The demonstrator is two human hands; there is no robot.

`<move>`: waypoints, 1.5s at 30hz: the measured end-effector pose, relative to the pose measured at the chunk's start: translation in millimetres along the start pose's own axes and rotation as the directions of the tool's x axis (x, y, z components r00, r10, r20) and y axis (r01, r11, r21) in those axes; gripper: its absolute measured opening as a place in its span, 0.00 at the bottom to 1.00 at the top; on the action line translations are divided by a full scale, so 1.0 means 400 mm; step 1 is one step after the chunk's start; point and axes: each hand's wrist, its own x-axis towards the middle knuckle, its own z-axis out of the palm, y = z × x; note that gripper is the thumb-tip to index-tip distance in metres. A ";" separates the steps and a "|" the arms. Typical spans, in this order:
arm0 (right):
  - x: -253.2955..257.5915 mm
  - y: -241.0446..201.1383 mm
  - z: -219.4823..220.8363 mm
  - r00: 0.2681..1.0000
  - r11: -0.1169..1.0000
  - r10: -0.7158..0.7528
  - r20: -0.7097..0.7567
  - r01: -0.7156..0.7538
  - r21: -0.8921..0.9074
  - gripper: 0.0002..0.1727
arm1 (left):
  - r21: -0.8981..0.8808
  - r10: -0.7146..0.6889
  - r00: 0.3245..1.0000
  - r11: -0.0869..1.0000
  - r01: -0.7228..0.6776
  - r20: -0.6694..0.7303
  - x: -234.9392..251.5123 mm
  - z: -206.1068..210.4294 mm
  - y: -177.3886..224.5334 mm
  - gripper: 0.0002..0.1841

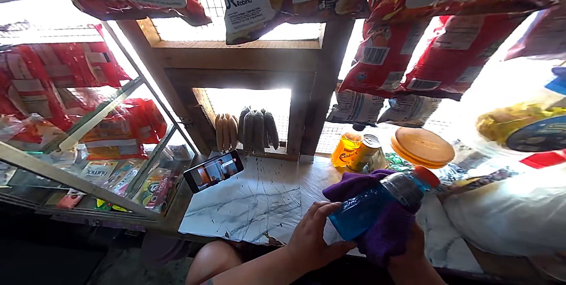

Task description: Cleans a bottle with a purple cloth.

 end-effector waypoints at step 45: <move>0.016 0.065 -0.038 0.585 0.704 0.710 0.391 -0.609 -0.367 0.21 | -0.621 -0.108 0.986 0.767 0.163 0.126 0.101 -0.151 -0.024 0.25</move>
